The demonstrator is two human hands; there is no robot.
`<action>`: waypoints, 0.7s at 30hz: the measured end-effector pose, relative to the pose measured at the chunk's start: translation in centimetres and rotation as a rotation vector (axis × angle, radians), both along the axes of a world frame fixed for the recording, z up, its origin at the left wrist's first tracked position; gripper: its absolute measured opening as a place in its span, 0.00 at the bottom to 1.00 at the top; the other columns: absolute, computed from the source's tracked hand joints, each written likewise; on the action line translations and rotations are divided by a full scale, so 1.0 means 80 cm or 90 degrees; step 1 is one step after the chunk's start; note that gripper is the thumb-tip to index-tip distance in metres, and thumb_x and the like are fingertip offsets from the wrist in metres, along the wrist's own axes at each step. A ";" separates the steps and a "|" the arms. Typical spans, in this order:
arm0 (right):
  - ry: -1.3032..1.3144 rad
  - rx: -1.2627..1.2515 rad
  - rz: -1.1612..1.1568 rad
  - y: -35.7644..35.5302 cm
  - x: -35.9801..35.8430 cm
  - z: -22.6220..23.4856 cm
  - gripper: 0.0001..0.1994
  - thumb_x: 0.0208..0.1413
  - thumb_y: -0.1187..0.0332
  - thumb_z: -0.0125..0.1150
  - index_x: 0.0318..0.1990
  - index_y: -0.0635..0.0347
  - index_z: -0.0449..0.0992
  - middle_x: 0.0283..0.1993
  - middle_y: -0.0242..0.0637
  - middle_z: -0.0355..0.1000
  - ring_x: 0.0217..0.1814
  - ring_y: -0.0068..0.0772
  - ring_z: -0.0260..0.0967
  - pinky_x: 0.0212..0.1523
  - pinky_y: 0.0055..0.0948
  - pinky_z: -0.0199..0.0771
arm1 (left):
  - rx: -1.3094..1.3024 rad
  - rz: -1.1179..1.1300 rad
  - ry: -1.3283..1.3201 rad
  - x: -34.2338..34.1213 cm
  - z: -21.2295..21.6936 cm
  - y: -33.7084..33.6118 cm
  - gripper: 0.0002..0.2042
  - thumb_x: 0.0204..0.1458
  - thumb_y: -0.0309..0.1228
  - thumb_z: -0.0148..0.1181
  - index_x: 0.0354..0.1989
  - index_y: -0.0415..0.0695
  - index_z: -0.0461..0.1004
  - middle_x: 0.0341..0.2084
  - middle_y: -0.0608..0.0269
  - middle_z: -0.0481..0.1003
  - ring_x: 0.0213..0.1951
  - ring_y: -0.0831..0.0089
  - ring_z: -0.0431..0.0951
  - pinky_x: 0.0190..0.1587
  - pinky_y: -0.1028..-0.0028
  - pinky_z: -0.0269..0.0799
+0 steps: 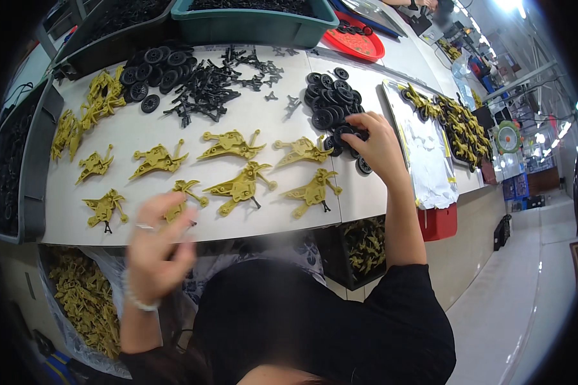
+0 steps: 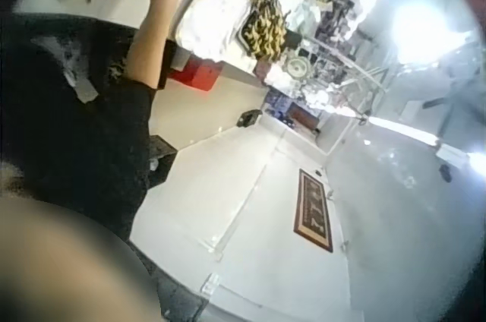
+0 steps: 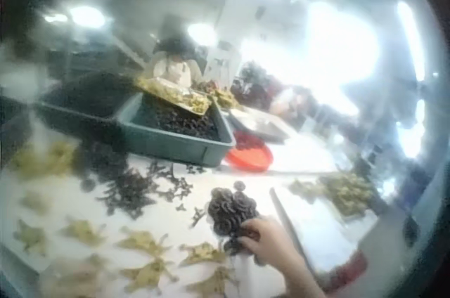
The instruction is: The person assembles a toy motorcycle by hand, attaching plastic wheels and plastic axles to a toy motorcycle body.
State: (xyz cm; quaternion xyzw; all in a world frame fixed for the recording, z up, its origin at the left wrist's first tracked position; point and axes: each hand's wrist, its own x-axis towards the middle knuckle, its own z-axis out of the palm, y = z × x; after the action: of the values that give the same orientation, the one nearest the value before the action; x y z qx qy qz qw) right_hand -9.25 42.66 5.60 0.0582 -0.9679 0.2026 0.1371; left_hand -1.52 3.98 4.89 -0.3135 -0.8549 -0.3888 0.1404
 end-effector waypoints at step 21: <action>0.076 0.209 0.186 -0.016 -0.070 -0.018 0.19 0.41 0.69 0.62 0.44 0.63 0.77 0.44 0.38 0.70 0.49 0.39 0.66 0.49 0.35 0.67 | -0.137 0.139 0.054 -0.127 0.004 0.050 0.12 0.45 0.25 0.63 0.39 0.34 0.77 0.33 0.50 0.78 0.37 0.58 0.77 0.41 0.67 0.72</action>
State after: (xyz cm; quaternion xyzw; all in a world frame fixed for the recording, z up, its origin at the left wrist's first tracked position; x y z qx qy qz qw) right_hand -14.86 41.37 4.13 0.2312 -0.9593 0.0559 0.1521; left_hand -11.72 7.98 5.21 -0.2483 -0.9138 -0.2640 0.1835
